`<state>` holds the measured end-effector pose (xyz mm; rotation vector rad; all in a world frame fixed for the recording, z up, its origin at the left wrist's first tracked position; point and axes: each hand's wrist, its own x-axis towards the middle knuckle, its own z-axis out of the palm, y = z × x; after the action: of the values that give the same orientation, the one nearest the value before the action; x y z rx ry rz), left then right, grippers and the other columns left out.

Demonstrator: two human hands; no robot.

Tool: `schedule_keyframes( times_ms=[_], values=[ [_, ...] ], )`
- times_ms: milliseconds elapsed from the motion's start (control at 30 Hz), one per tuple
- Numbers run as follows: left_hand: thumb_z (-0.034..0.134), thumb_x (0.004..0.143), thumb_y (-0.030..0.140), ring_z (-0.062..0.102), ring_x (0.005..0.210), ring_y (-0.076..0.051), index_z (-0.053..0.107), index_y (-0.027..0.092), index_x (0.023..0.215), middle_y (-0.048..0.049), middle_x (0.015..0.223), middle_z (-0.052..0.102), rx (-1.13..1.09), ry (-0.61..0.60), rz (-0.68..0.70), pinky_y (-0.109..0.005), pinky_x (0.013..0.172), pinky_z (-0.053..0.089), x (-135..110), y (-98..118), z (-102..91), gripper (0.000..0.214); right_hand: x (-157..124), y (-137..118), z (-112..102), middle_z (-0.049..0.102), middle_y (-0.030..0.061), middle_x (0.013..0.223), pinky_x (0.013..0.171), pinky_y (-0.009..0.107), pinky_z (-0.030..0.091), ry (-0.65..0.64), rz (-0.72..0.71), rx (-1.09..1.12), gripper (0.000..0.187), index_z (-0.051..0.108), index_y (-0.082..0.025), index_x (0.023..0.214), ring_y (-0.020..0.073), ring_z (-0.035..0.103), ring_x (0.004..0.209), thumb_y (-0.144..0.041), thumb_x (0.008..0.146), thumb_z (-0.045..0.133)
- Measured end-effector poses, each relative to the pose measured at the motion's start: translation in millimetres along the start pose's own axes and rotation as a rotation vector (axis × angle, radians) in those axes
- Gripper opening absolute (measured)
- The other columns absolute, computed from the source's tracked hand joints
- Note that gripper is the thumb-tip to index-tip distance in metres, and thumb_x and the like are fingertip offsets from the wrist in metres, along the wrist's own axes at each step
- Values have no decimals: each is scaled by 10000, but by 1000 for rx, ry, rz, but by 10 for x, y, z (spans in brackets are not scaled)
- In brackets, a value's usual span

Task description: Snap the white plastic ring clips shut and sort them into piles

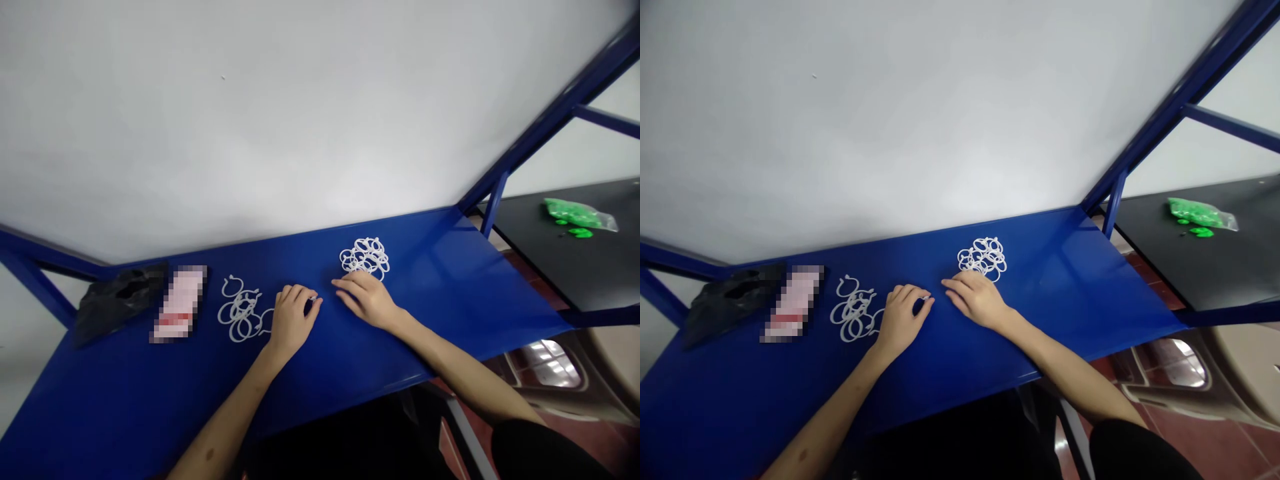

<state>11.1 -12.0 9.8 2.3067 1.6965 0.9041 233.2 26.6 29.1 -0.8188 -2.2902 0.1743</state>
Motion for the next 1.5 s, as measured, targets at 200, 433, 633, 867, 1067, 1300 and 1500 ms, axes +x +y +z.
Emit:
schedule_keyframes(
  times_ms=[200,433,633,867,1067,1300,1500],
  values=[
    [631,932,307,633,794,-148,664,208,900,-15,899,662,-586,63,-167,-286,727,510,15,95,-25,109,-40,-277,173,692,104,1082,772,348,591,-113,186,328,449,526,-182,1249,198,690,888,-428,912,692],
    [704,877,359,648,778,-142,667,194,886,-20,896,669,-694,67,-300,-271,730,519,-23,39,48,169,-95,-284,268,692,32,898,699,274,563,-10,243,447,117,579,-204,1088,140,672,761,-229,978,549],
    [639,924,371,701,805,-181,736,209,950,-46,912,760,-658,-27,-316,-301,752,542,-12,19,18,192,-57,-176,188,715,62,959,782,326,575,72,180,432,146,652,-212,1098,169,680,855,-227,1006,539],
    [594,927,237,684,711,-156,709,225,815,-1,780,729,-507,-5,-173,-279,702,528,-30,109,-12,161,-120,-183,193,707,81,979,794,348,577,-1,78,432,190,638,-208,1115,190,661,899,-184,1024,474],
    [550,951,174,662,738,-145,647,217,824,0,787,687,-431,59,-20,-262,697,514,-77,147,3,166,-159,-217,192,681,36,895,724,300,562,9,220,485,68,570,-226,985,159,667,799,-208,1015,512],
    [455,1004,170,610,741,-171,650,209,856,-22,761,658,-252,23,166,-308,716,504,-98,132,31,248,-219,-193,225,676,35,888,708,297,574,-54,230,531,72,492,-236,949,152,688,793,-231,1020,500],
    [487,996,219,635,942,-248,671,219,1202,-86,1041,729,46,-45,172,-406,832,480,9,29,-134,276,-90,-21,164,717,68,1004,810,345,587,14,209,294,90,598,-223,1076,183,702,910,-254,1010,545]
  ],
)
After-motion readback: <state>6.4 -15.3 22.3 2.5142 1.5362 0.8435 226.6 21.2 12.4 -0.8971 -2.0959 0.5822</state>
